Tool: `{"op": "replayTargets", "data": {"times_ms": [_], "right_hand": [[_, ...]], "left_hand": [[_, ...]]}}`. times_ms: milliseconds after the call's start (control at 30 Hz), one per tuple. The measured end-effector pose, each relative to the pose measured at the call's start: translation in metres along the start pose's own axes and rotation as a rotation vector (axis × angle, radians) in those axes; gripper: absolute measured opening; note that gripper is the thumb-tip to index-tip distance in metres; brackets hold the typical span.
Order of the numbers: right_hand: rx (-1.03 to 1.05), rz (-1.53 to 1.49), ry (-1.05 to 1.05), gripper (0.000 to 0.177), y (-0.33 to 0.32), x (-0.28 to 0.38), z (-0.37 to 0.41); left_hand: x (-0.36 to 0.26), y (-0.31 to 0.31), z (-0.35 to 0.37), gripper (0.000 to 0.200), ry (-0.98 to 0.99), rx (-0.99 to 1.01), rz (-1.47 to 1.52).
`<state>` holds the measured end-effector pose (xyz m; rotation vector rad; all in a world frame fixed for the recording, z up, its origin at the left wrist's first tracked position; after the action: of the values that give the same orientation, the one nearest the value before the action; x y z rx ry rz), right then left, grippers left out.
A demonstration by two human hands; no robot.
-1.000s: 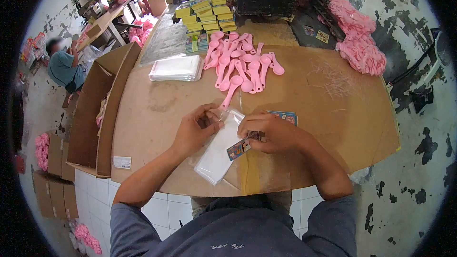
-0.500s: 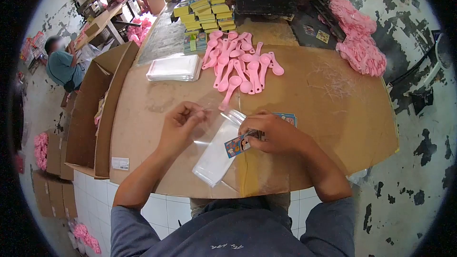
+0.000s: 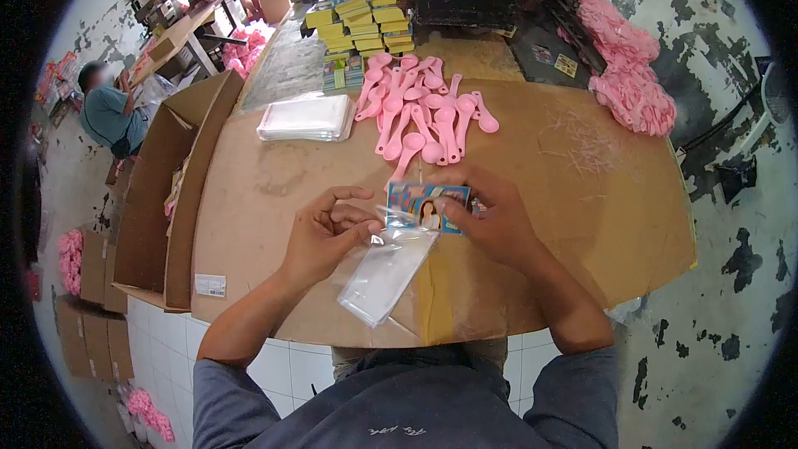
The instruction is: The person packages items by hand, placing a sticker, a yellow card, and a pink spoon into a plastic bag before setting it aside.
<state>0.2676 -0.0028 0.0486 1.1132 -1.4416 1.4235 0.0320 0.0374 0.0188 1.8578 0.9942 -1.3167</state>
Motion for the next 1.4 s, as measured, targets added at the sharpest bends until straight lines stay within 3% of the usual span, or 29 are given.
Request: {"op": "replayTargets", "data": {"times_ms": [133, 233, 333, 433, 533, 633, 833, 1167, 1400], "right_hand": [[0.111, 0.304, -0.227, 0.033, 0.01, 0.009, -0.001], [0.116, 0.216, -0.133, 0.036, 0.027, 0.008, 0.001], [-0.047, 0.265, -0.189, 0.032, 0.026, 0.004, 0.002], [0.038, 0.173, -0.106, 0.027, 0.009, 0.004, -0.002], [0.042, 0.257, -0.236, 0.021, 0.013, 0.014, -0.001], [0.018, 0.177, -0.202, 0.018, 0.01, 0.011, -0.003], [0.07, 0.309, -0.307, 0.018, 0.015, 0.015, -0.001], [0.136, 0.267, -0.322, 0.019, 0.01, 0.018, 0.003], [0.099, 0.314, -0.338, 0.017, 0.013, 0.021, 0.003]], "left_hand": [[0.001, 0.006, 0.002, 0.042, -0.007, 0.091, -0.05], [0.01, 0.009, 0.008, 0.044, 0.03, 0.165, -0.094], [0.007, 0.01, 0.008, 0.045, 0.027, 0.162, -0.077], [0.005, 0.007, 0.006, 0.044, 0.001, 0.145, -0.037], [0.008, 0.008, 0.008, 0.043, 0.018, 0.177, -0.02], [0.004, 0.009, 0.007, 0.042, 0.029, 0.177, 0.003], [0.003, 0.01, 0.008, 0.04, 0.063, 0.183, -0.055], [0.003, 0.009, 0.008, 0.037, 0.03, 0.152, -0.052], [0.0, 0.013, 0.01, 0.039, 0.104, 0.21, -0.206]]}}
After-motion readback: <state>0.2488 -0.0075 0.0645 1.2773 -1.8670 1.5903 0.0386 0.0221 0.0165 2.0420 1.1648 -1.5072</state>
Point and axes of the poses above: each hand's wrist, its own z-axis away from the middle knuckle, its own y-axis out of the palm, x = y × z, the point moved 5 cm from there along -z, towards the middle knuckle, and after that the axes turned 15 degrees about y, right-handed, at the moved point
